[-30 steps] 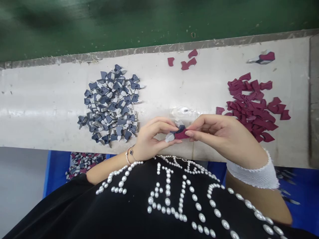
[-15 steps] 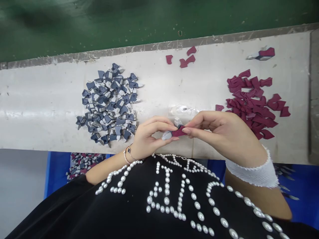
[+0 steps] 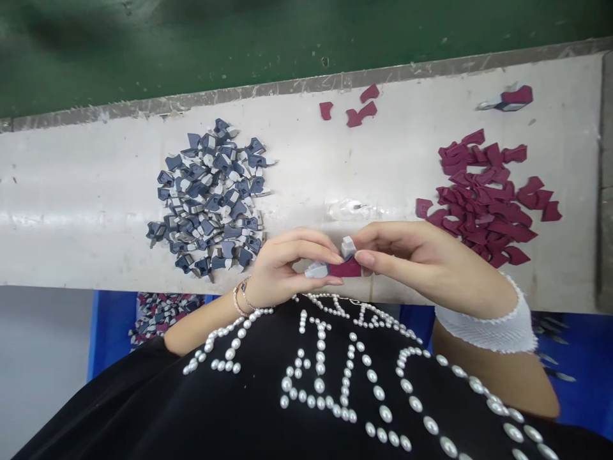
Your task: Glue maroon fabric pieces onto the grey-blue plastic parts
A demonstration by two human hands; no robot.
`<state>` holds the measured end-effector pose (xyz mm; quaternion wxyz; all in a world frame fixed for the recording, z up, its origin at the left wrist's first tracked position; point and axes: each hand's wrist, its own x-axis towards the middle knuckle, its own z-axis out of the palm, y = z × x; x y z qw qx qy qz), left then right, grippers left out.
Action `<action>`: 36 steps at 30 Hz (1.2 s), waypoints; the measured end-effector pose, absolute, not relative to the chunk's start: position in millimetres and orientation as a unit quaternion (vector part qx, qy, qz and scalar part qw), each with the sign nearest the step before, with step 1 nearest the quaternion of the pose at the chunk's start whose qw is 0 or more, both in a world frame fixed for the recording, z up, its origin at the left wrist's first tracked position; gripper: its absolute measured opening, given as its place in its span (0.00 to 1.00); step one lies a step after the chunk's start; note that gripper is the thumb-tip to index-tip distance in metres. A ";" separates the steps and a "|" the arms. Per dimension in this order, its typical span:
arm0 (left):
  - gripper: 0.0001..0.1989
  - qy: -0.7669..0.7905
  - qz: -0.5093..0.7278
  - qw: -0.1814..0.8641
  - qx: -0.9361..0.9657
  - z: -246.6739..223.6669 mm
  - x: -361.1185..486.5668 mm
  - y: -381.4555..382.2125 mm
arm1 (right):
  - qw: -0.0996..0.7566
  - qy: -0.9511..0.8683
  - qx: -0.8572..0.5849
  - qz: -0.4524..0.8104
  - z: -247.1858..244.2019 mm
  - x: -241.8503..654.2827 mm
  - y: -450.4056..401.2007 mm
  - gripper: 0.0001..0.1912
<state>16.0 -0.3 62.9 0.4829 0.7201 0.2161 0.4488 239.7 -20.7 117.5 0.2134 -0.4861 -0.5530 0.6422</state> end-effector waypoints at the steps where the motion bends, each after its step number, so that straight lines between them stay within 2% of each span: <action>1: 0.15 0.215 0.450 0.488 0.716 63.5 16.4 0.0 | 0.214 -0.557 -0.482 0.641 117.9 239.2 -20.9 0.08; 6: 0.15 0.211 0.451 0.495 0.712 64.5 16.6 -0.4 | 0.213 -0.612 -0.504 0.571 124.0 235.4 -24.4 0.14; 13: 0.15 0.220 0.459 0.471 0.720 62.9 16.0 -0.5 | 0.201 -0.685 -0.531 0.456 125.6 225.9 -32.8 0.12; 20: 0.20 0.237 0.499 0.448 0.703 61.0 13.0 -2.8 | 0.235 -0.668 -0.506 0.493 128.5 225.9 -38.8 0.08; 24: 0.22 0.252 0.513 0.419 0.705 58.5 13.4 -4.2 | 0.239 -0.696 -0.510 0.445 126.5 220.7 -41.0 0.07; 27: 0.22 0.264 0.535 0.403 0.694 54.9 15.3 -4.4 | 0.240 -0.716 -0.516 0.405 126.3 216.3 -40.9 0.09; 36: 0.21 0.244 0.539 0.399 0.700 55.3 15.4 -6.0 | 0.244 -0.722 -0.480 0.435 127.7 223.5 -40.0 0.07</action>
